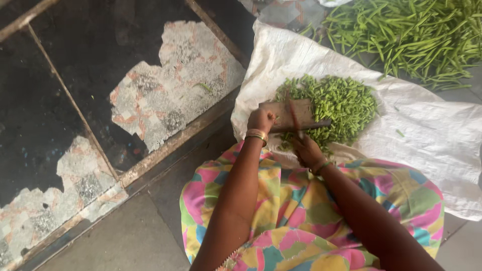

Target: The person sits on the floor and chops green beans into small pieces using a knife and a wooden block. They gather beans from a nearby pile, align them on the block, and chop them repeatedly, accumulating chopped pieces on a white sack.

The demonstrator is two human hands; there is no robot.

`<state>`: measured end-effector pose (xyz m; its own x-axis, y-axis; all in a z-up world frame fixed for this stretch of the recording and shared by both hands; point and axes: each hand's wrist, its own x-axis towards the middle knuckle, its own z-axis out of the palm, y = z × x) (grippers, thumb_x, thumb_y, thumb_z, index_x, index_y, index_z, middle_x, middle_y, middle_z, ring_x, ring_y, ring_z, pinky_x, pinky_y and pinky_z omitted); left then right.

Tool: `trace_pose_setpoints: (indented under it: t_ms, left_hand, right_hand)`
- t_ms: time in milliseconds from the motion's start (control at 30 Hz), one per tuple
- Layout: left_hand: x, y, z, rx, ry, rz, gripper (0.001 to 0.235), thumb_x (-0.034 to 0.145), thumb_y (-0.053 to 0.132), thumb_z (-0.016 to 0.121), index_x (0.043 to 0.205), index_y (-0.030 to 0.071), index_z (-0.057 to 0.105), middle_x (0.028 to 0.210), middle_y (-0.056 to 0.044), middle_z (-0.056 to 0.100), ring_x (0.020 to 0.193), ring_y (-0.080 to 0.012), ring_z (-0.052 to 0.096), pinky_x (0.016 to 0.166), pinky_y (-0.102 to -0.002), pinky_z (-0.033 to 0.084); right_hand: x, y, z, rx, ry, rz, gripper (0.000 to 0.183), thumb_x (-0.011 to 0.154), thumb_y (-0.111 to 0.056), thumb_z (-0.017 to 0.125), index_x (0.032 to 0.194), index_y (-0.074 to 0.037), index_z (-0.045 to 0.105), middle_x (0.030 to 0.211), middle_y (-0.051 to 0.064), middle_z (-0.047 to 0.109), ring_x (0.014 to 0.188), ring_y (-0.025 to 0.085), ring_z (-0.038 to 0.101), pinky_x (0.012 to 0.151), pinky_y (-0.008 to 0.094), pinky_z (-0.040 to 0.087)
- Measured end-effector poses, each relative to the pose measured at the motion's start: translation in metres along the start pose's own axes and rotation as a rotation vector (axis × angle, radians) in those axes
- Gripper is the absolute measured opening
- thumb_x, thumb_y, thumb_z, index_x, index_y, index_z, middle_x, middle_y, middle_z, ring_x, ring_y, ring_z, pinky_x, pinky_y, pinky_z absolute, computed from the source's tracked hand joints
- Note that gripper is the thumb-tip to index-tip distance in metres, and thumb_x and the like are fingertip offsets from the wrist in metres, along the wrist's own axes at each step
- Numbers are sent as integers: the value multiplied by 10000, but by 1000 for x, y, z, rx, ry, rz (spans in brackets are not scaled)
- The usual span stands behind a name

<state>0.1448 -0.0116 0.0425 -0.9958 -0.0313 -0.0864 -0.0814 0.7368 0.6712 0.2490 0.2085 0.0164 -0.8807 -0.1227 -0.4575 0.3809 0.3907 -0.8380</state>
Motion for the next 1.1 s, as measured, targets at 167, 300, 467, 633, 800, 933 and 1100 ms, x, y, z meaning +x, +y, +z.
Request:
trace_pose_setpoints:
  t_ms: [167, 300, 467, 633, 800, 933, 1100]
  left_hand:
    - [-6, -28, -4, -313, 134, -85, 253, 712, 79, 765, 946, 87, 670, 922, -118, 752, 873, -290, 730, 809, -397, 578]
    - [1, -16, -9, -275, 118, -56, 284, 777, 116, 750, 1023, 75, 613, 1009, -133, 727, 939, -318, 712, 834, -413, 567]
    - [-15, -8, 12, 58, 238, 170, 191, 818, 123, 753, 993, 111, 678, 1025, -141, 686, 1001, -358, 659, 859, -470, 540]
    - [-24, 1, 5, 108, 292, 308, 264, 796, 107, 732, 1056, 111, 686, 1088, -159, 651, 1009, -377, 634, 863, -483, 527]
    - [-42, 16, -10, 118, 233, 292, 283, 808, 147, 773, 1071, 113, 676, 1085, -137, 645, 1058, -372, 625, 893, -478, 520]
    - [-55, 32, -13, 183, 266, 354, 345, 785, 196, 815, 1092, 118, 676, 1096, -123, 644, 1072, -358, 615, 907, -484, 506]
    - [-17, 78, 8, 68, 319, 514, 364, 881, 293, 768, 1151, 77, 655, 1113, -151, 647, 1067, -381, 612, 907, -493, 492]
  right_hand:
    - [-5, 25, 26, -449, 245, -497, 352, 1022, -361, 622, 1078, -47, 473, 800, 237, 698, 733, 472, 658, 606, 571, 490]
    - [11, 22, 25, -439, 260, -293, 289, 990, -360, 656, 1054, -100, 548, 695, 160, 640, 598, 350, 603, 512, 473, 463]
    - [-10, 3, -17, 323, 168, 57, 385, 1047, -367, 627, 906, -19, 543, 574, 81, 496, 413, 225, 462, 377, 395, 354]
    - [-24, -18, -36, 548, 330, 137, 265, 970, -341, 626, 899, -111, 516, 594, 54, 514, 429, 226, 501, 389, 423, 411]
    - [-20, -1, -86, -12, 463, 80, 344, 956, -361, 671, 927, -21, 629, 664, 87, 646, 548, 243, 640, 528, 431, 516]
    - [-3, 35, -184, -443, 211, -151, 363, 909, -335, 713, 989, 14, 648, 768, 161, 682, 669, 302, 653, 594, 453, 524]
    - [-16, 87, -269, -757, 99, -9, 473, 881, -429, 721, 1177, -71, 630, 967, 190, 746, 922, 372, 716, 817, 479, 553]
